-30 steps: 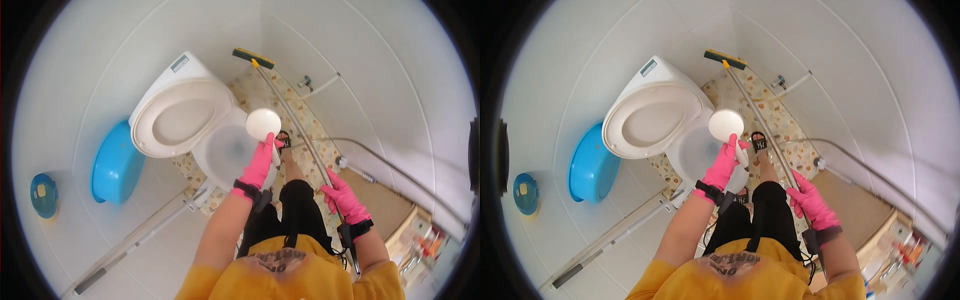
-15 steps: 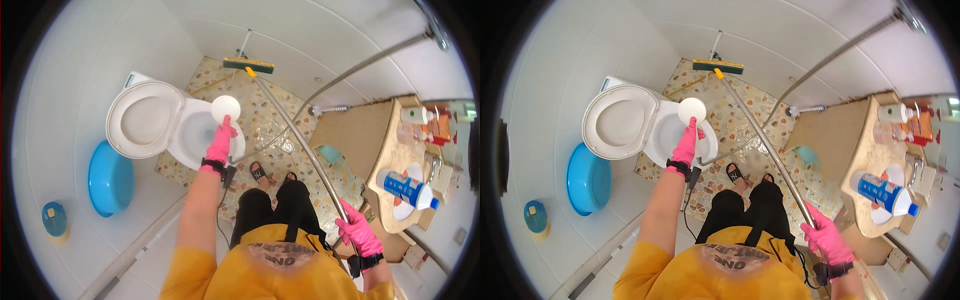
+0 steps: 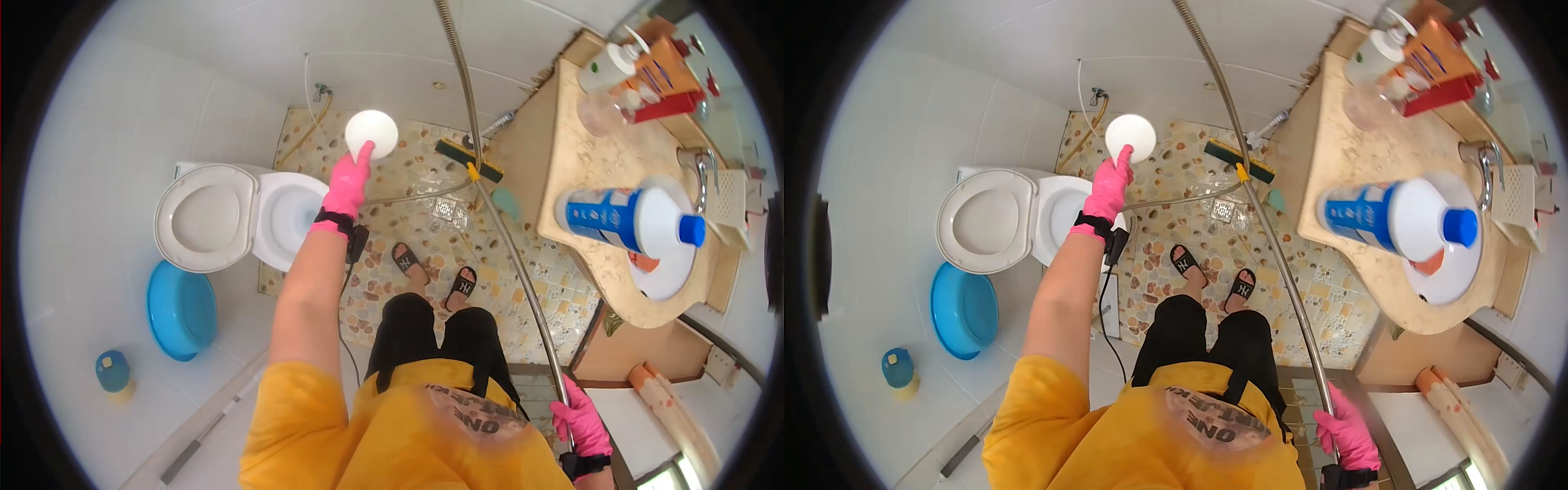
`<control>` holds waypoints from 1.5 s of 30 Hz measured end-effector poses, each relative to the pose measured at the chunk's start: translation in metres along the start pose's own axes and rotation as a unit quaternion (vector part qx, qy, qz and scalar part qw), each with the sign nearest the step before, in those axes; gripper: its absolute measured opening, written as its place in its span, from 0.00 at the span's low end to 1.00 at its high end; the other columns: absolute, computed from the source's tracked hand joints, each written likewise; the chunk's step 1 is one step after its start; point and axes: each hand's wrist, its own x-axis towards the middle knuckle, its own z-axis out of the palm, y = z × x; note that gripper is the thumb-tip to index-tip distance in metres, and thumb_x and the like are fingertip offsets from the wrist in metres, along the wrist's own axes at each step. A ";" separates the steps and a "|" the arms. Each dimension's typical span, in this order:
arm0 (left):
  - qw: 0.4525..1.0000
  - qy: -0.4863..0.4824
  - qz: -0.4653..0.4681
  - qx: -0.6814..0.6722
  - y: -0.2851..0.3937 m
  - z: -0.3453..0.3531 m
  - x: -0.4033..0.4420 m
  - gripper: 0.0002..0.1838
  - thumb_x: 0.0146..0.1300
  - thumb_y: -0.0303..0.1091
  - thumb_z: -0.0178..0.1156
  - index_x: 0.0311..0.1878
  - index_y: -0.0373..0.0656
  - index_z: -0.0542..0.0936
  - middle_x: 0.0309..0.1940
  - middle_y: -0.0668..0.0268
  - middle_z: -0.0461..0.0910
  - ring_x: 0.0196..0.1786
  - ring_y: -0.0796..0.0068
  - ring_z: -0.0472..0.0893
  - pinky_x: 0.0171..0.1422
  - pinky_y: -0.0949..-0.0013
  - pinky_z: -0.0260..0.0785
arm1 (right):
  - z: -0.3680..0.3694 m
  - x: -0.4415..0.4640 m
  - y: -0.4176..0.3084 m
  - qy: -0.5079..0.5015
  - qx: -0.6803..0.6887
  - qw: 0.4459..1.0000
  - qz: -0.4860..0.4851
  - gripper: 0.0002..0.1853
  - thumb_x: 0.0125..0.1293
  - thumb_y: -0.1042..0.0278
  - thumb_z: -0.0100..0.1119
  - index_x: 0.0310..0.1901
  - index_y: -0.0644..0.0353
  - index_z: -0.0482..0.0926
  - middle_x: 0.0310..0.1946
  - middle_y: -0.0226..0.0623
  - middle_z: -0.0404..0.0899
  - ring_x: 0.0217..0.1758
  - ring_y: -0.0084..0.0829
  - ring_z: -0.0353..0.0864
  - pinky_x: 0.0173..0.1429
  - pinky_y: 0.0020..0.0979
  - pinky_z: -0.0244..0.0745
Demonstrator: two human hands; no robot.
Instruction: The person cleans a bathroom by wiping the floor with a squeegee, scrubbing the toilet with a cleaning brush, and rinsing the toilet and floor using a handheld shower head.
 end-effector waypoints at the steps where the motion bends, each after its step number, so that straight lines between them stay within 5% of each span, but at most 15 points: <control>1: 0.998 -0.032 0.048 0.031 0.008 0.008 -0.004 0.36 0.61 0.67 0.52 0.33 0.35 0.79 0.28 0.57 0.80 0.33 0.60 0.77 0.44 0.61 0.68 | -0.010 0.001 0.012 -0.010 0.006 1.000 -0.002 0.36 0.60 0.79 0.60 0.71 0.48 0.62 0.16 0.31 0.74 0.09 0.23 0.68 0.12 0.25 0.63; 7: 0.974 -0.109 0.095 0.176 0.045 0.038 -0.030 0.38 0.60 0.69 0.51 0.35 0.33 0.80 0.29 0.54 0.80 0.34 0.59 0.78 0.45 0.62 0.69 | -0.028 0.001 0.041 -0.044 0.042 0.998 -0.016 0.36 0.62 0.75 0.62 0.71 0.48 0.61 0.17 0.31 0.74 0.10 0.21 0.68 0.14 0.23 0.62; 14: 0.990 -0.102 0.054 0.079 0.012 0.027 -0.059 0.41 0.59 0.73 0.49 0.32 0.34 0.79 0.25 0.59 0.79 0.32 0.64 0.78 0.45 0.64 0.68 | -0.023 0.025 0.031 -0.153 0.064 0.986 -0.020 0.35 0.64 0.71 0.61 0.72 0.46 0.60 0.18 0.27 0.72 0.11 0.19 0.67 0.14 0.21 0.60; 25: 0.973 -0.229 0.017 0.008 -0.061 -0.051 -0.099 0.33 0.67 0.66 0.46 0.30 0.42 0.80 0.27 0.67 0.79 0.37 0.72 0.75 0.54 0.71 0.63 | 0.039 0.080 -0.019 -0.261 -0.003 0.963 -0.068 0.35 0.66 0.69 0.57 0.73 0.49 0.56 0.18 0.27 0.72 0.12 0.18 0.67 0.14 0.20 0.60; 33: 0.995 -0.078 0.060 -0.010 -0.073 -0.068 -0.098 0.31 0.65 0.64 0.50 0.30 0.40 0.77 0.24 0.67 0.77 0.32 0.72 0.73 0.47 0.69 0.64 | 0.066 0.026 -0.036 -0.172 -0.074 0.978 -0.087 0.34 0.68 0.68 0.56 0.73 0.47 0.56 0.20 0.28 0.72 0.13 0.18 0.67 0.17 0.20 0.61; 37: 0.999 0.022 -0.013 -0.027 -0.074 -0.077 -0.084 0.34 0.64 0.67 0.50 0.33 0.38 0.78 0.26 0.65 0.78 0.33 0.69 0.75 0.46 0.67 0.66 | 0.066 -0.026 -0.029 -0.124 -0.026 0.989 -0.083 0.35 0.66 0.69 0.57 0.73 0.54 0.56 0.18 0.30 0.72 0.11 0.19 0.65 0.15 0.21 0.61; 42: 0.971 0.092 -0.154 -0.161 -0.101 -0.099 -0.055 0.42 0.66 0.71 0.36 0.39 0.34 0.78 0.31 0.59 0.80 0.40 0.64 0.78 0.57 0.65 0.65 | 0.069 -0.047 -0.018 -0.071 -0.029 0.992 -0.105 0.35 0.65 0.74 0.56 0.73 0.56 0.54 0.17 0.32 0.72 0.10 0.21 0.68 0.14 0.21 0.65; 45: 0.953 0.072 -0.143 -0.256 -0.127 -0.095 -0.045 0.43 0.68 0.70 0.32 0.39 0.34 0.78 0.36 0.57 0.81 0.44 0.62 0.78 0.62 0.64 0.62 | 0.075 -0.017 -0.011 0.035 -0.204 0.963 -0.175 0.33 0.68 0.76 0.50 0.73 0.46 0.55 0.21 0.29 0.72 0.13 0.17 0.66 0.16 0.21 0.66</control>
